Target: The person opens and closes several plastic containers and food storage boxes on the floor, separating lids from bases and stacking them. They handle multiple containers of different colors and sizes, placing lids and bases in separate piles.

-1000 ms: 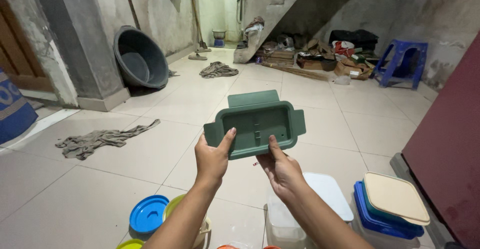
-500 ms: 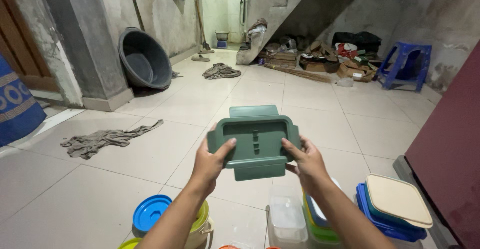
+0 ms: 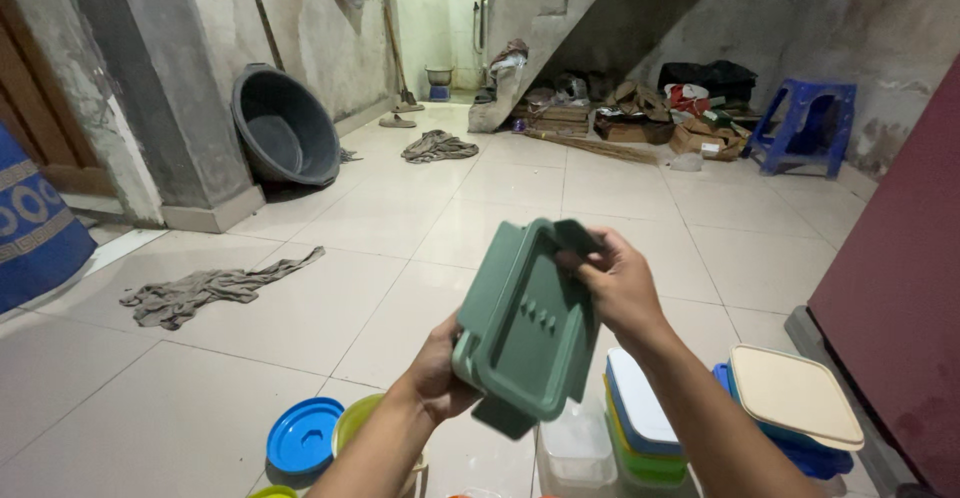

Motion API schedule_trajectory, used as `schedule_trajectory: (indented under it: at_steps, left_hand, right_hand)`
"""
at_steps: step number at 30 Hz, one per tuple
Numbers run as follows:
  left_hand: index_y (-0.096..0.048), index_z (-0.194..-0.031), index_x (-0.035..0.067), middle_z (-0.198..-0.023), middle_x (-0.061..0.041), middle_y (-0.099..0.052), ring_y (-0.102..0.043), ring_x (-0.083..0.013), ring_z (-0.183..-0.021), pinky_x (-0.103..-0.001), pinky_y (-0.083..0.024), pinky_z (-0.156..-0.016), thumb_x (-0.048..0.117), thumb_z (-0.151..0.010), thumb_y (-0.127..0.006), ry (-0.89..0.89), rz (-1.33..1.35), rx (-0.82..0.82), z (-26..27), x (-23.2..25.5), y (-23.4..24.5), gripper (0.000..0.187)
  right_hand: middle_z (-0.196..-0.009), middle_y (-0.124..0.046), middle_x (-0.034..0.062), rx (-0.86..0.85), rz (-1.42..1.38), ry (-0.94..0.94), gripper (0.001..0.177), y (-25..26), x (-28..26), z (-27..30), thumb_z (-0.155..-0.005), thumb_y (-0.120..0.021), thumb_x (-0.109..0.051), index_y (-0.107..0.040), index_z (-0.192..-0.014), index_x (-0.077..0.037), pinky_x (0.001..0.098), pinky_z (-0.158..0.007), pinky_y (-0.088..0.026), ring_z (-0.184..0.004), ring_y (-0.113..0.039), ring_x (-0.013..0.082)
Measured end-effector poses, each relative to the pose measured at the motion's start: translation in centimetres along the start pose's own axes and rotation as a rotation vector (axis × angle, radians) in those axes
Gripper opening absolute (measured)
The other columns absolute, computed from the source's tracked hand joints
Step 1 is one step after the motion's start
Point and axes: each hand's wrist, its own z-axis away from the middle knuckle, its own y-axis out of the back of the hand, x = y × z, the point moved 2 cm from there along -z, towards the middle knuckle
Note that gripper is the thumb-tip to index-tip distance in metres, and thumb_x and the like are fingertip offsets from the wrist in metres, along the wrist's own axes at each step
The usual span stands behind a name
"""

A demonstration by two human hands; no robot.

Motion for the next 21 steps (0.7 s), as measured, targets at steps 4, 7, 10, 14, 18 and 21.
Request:
schedule_trajectory:
  at_steps: [4, 7, 10, 14, 18, 21]
  left_hand:
    - [-0.061, -0.133, 0.014, -0.121, -0.013, -0.067, -0.068, -0.0259, -0.108, -0.051, -0.058, -0.091, 0.06, -0.094, -0.045, -0.095, 0.07, 0.326, 1.2, 1.2, -0.3, 0.062]
    - [-0.06, -0.135, 0.015, -0.129, -0.013, -0.065, -0.065, -0.0293, -0.114, -0.052, -0.053, -0.096, 0.065, -0.093, -0.042, -0.181, 0.111, 0.215, 2.5, 2.2, -0.9, 0.067]
    - [-0.058, -0.14, 0.016, -0.133, -0.014, -0.064, -0.064, -0.0283, -0.117, -0.052, -0.052, -0.101, 0.069, -0.094, -0.04, -0.253, 0.087, 0.161, 2.9, 2.8, -0.9, 0.072]
    - [-0.057, -0.14, 0.014, -0.131, -0.013, -0.066, -0.065, -0.0314, -0.117, -0.053, -0.053, -0.099, 0.081, -0.082, -0.04, -0.22, 0.138, 0.095, 2.6, 2.3, 0.7, 0.091]
    - [-0.056, -0.142, 0.011, -0.133, -0.015, -0.065, -0.065, -0.0311, -0.121, -0.051, -0.053, -0.104, 0.061, -0.084, -0.053, -0.14, 0.028, 0.097, 2.3, 1.2, 2.7, 0.077]
    - [-0.055, -0.139, 0.006, -0.132, -0.018, -0.066, -0.067, -0.0315, -0.12, -0.049, -0.055, -0.104, 0.043, -0.085, -0.055, -0.097, -0.056, 0.157, 1.1, -0.1, 3.9, 0.065]
  right_hand:
    - [-0.105, -0.072, 0.0051, 0.091, -0.228, 0.16, 0.034, 1.3, -1.0, -0.2, -0.09, -0.071, -0.01, -0.062, -0.123, -0.006, 0.0293, -0.073, -0.06, -0.088, -0.069, 0.0139]
    - [-0.109, -0.071, 0.0068, 0.106, -0.337, 0.285, 0.033, 2.6, -1.4, 0.3, -0.093, -0.073, -0.008, -0.061, -0.124, -0.005, 0.03, -0.079, -0.06, -0.093, -0.069, 0.0147]
    - [-0.111, -0.069, 0.0064, 0.169, -0.301, 0.316, 0.031, 3.3, -1.6, 0.7, -0.096, -0.071, -0.008, -0.06, -0.125, -0.006, 0.0321, -0.088, -0.06, -0.101, -0.068, 0.014]
    - [-0.122, -0.068, 0.0044, 0.165, -0.314, 0.49, 0.029, 4.5, -1.4, -0.2, -0.101, -0.072, -0.002, -0.06, -0.127, -0.005, 0.0316, -0.099, -0.053, -0.11, -0.064, 0.0147]
    - [-0.119, -0.07, 0.005, 0.046, -0.535, 0.322, 0.019, 6.7, 0.0, -0.1, -0.104, -0.068, -0.004, -0.061, -0.122, -0.006, 0.0327, -0.097, -0.057, -0.107, -0.067, 0.0156]
    - [-0.118, -0.069, 0.0042, 0.016, -0.522, 0.264, 0.02, 7.7, 1.3, 0.4, -0.104, -0.067, -0.005, -0.06, -0.123, -0.006, 0.0328, -0.097, -0.058, -0.106, -0.067, 0.0152]
